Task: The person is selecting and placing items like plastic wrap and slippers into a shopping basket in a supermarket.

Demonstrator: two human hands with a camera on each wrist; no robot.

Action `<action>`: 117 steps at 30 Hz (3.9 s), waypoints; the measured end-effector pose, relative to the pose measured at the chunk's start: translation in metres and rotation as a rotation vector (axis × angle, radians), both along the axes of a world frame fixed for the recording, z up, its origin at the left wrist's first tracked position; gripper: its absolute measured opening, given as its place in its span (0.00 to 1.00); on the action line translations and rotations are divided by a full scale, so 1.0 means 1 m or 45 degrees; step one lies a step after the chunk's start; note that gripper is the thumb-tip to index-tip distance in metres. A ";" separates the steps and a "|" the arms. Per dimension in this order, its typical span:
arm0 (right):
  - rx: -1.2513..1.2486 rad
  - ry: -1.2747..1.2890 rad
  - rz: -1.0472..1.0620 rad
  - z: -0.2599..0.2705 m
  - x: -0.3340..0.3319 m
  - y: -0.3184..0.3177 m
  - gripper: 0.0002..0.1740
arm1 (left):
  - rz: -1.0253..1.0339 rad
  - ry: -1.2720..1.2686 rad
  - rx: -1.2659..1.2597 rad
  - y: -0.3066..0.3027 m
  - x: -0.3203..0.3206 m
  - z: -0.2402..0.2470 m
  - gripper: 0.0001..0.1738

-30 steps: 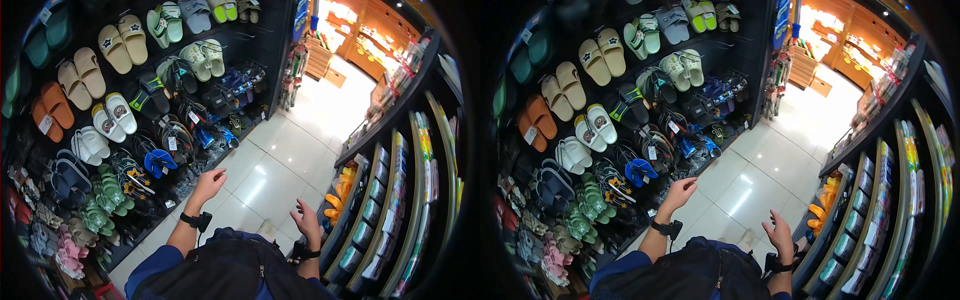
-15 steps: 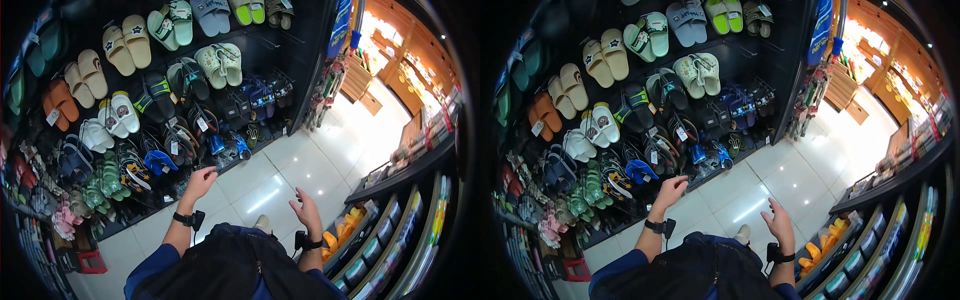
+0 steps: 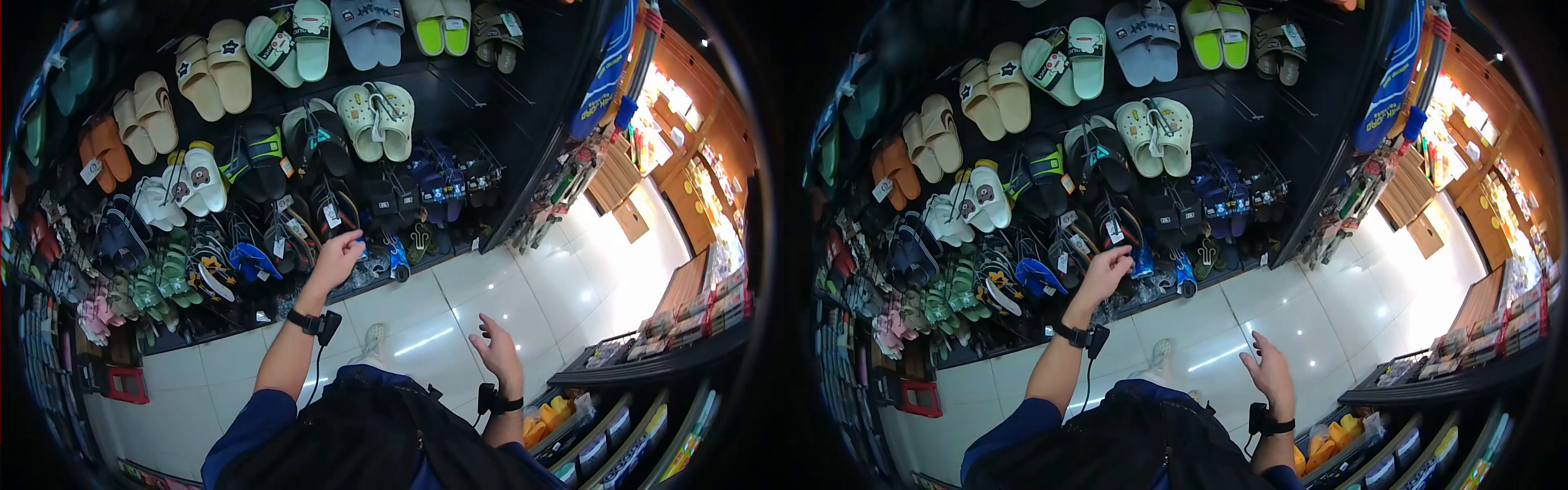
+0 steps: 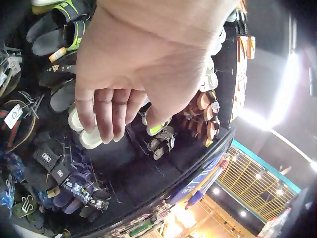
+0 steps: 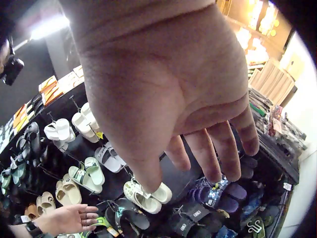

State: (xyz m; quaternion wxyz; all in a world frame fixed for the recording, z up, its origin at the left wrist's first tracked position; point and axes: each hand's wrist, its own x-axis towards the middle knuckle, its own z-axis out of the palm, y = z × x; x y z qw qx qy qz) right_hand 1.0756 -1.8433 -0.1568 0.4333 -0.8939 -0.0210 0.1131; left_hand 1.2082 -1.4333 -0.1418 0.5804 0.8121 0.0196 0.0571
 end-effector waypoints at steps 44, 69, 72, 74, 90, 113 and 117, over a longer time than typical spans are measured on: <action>-0.023 -0.038 0.154 -0.027 0.303 -0.074 0.36 | 0.285 -0.118 0.171 -0.040 0.267 0.049 0.10; 0.173 -0.672 0.764 0.019 0.514 0.095 0.27 | 0.869 -0.027 0.151 -0.034 0.039 0.037 0.07; 0.228 -0.840 0.748 0.034 0.555 0.143 0.26 | 0.960 0.000 0.169 -0.035 0.016 0.039 0.08; 0.230 -0.896 0.725 0.045 0.580 0.175 0.25 | 1.046 0.004 0.071 -0.038 0.002 0.035 0.08; -0.101 -1.000 0.589 0.050 0.703 0.313 0.31 | 1.783 0.049 -0.014 -0.189 -0.077 -0.007 0.09; 0.510 -0.851 0.811 0.062 0.526 0.168 0.10 | 1.743 0.023 -0.028 -0.164 -0.111 0.007 0.09; 0.585 -0.775 0.892 0.072 0.483 0.155 0.12 | 1.752 -0.048 -0.061 -0.146 -0.156 -0.002 0.08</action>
